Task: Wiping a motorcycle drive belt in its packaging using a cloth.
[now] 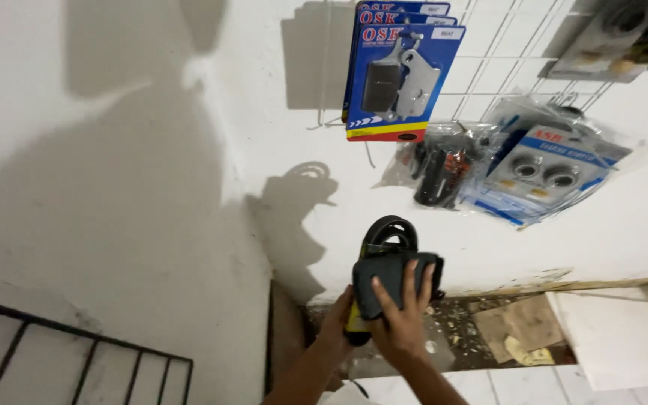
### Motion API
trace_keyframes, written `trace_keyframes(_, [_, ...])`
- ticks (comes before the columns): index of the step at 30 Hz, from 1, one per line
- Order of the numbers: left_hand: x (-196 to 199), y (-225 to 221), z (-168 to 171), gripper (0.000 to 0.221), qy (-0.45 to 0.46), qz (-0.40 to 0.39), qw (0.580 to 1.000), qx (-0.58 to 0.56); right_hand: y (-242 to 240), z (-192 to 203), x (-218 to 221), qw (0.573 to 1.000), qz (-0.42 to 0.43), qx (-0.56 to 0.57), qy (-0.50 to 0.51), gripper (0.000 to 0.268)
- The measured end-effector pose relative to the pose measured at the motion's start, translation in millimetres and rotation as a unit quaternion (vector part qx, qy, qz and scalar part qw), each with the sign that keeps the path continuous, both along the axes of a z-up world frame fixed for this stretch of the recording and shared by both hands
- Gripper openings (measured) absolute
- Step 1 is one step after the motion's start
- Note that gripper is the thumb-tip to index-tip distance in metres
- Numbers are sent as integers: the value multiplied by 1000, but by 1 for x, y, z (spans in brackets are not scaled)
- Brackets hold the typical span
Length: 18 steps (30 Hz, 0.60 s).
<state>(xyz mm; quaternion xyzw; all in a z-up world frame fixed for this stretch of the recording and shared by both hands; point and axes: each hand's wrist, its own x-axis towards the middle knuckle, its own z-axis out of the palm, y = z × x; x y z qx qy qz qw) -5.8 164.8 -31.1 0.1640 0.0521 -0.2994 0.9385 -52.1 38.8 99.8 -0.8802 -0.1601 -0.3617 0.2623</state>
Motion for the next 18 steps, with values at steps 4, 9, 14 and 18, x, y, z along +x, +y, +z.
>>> trace_keyframes(4, [-3,12,0,44,-87,4,996,6,0,29,12,1000,-18,21,-5,60])
trace_keyframes(9, [-16,26,19,49,-107,-26,994,-4,5,37,12,998,-34,12,-46,60])
trace_keyframes(14, [-27,34,43,52,-272,83,937,202,14,6,-3,1000,1,16,-5,60])
trace_keyframes(18, [-22,29,8,52,-110,70,991,25,8,16,5,1000,-1,11,8,59])
